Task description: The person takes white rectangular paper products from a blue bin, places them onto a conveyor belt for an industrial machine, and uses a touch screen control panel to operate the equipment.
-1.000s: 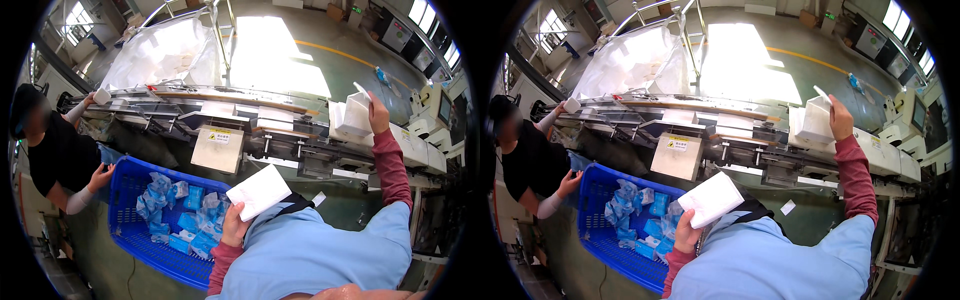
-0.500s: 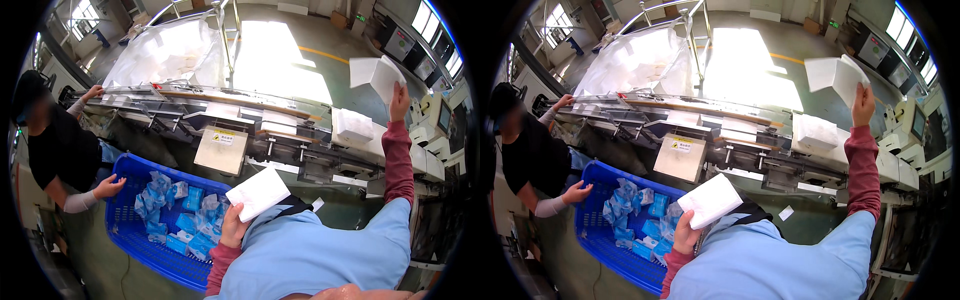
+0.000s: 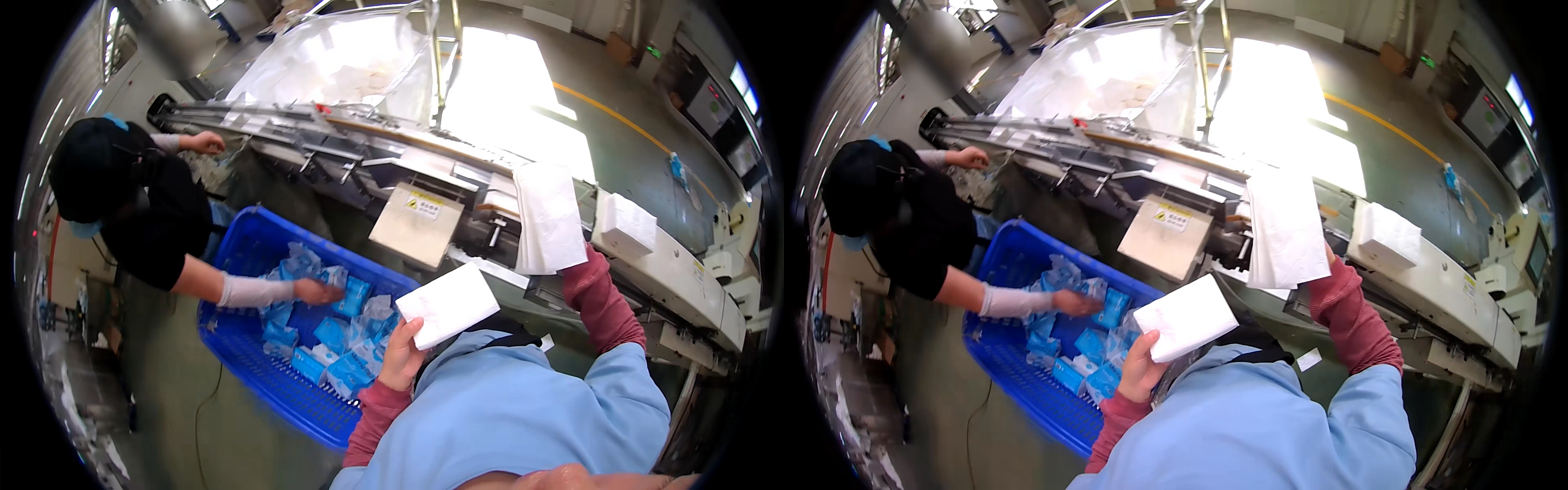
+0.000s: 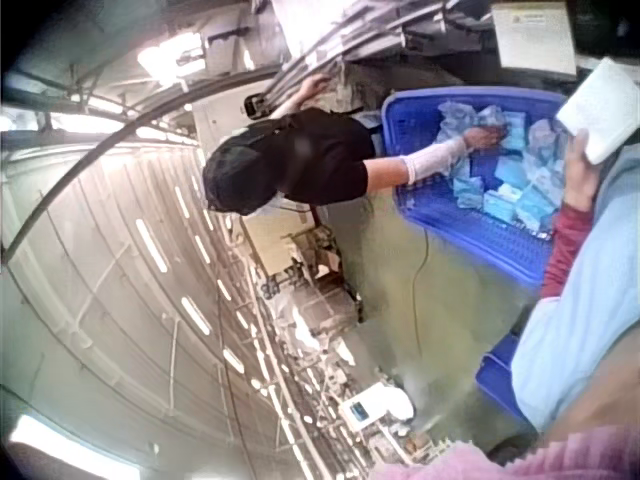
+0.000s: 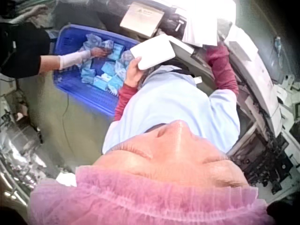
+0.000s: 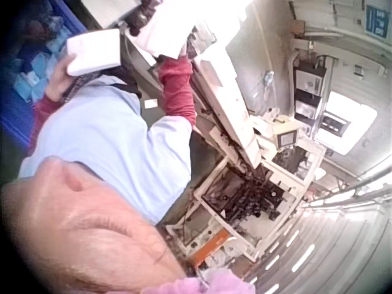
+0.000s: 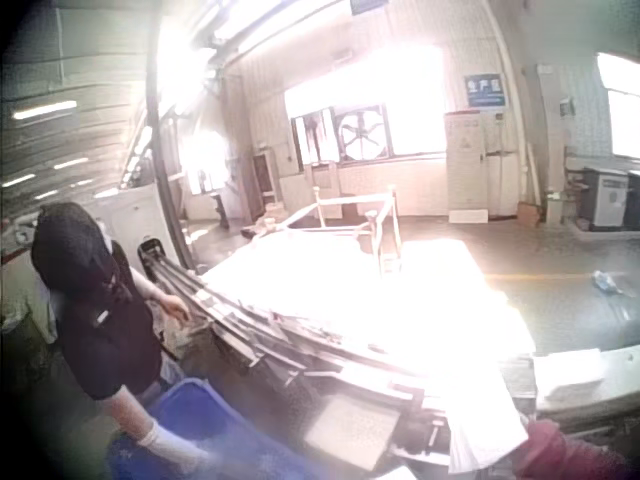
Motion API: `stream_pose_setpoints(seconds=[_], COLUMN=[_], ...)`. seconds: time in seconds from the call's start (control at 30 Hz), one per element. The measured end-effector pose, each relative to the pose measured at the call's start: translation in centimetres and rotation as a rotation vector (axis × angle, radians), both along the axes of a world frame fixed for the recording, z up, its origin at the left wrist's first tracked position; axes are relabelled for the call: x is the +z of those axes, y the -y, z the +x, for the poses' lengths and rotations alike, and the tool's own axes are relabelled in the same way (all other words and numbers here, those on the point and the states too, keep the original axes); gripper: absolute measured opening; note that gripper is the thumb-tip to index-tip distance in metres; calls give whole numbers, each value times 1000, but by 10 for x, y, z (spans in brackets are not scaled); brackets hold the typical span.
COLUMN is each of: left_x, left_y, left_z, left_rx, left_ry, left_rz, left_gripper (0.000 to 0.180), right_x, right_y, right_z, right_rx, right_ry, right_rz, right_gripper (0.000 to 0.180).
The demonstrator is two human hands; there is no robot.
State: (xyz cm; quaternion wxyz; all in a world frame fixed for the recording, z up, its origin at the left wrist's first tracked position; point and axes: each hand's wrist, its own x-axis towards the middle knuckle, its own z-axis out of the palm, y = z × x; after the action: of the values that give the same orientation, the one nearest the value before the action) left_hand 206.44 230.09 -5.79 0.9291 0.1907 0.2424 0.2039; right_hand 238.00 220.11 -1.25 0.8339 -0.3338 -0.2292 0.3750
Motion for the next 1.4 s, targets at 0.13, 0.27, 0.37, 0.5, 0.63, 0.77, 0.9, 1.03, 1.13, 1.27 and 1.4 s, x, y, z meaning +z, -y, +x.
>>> stream_pose_setpoints(seconds=[0.13, 0.27, 0.37, 0.5, 0.63, 0.77, 0.9, 1.03, 1.13, 1.27, 1.4], left_x=[-2, 5, 4, 14, 20, 12, 12, 13, 14, 24, 24], left_y=[1, 4, 7, 8, 11, 14, 16, 17, 18, 19, 18], left_z=[-12, -16, -20, -20, -18, -16, -11, -8, -6, -1, 0], left_rx=[48, 47, 74, 138, 262, 378, 430, 511, 523, 528, 559], left_ry=[-10, -47, -79, -130, -189, -250, -282, -281, -293, -323, -315], left_rz=[-40, -51, -15, 67, 123, 228, 240, 262, 273, 281, 258], left_gripper=[51, 51, 51, 50, 49, 49, 49, 48, 46, 45, 45], right_x=[10, 9, 7, 11, 63, 76, 66, 32, 35, 29, 33], right_y=[-17, -39, -48, -57, -76, -66, -63, -51, -49, -50, -51], right_z=[-15, -38, -46, -46, -63, -90, -126, -149, -153, -155, -166], right_rx=[743, 808, 915, 837, 582, 54, -10, 105, 90, 63, 21], right_ry=[-253, -496, -496, -65, 293, 859, 1777, 1986, 1958, 1863, 1866], right_rz=[-136, -287, -360, -285, -376, -220, 122, -17, -105, -128, -211], right_gripper=[39, 51, 83, 78, 52, 39, 34, 38, 40, 43, 47])
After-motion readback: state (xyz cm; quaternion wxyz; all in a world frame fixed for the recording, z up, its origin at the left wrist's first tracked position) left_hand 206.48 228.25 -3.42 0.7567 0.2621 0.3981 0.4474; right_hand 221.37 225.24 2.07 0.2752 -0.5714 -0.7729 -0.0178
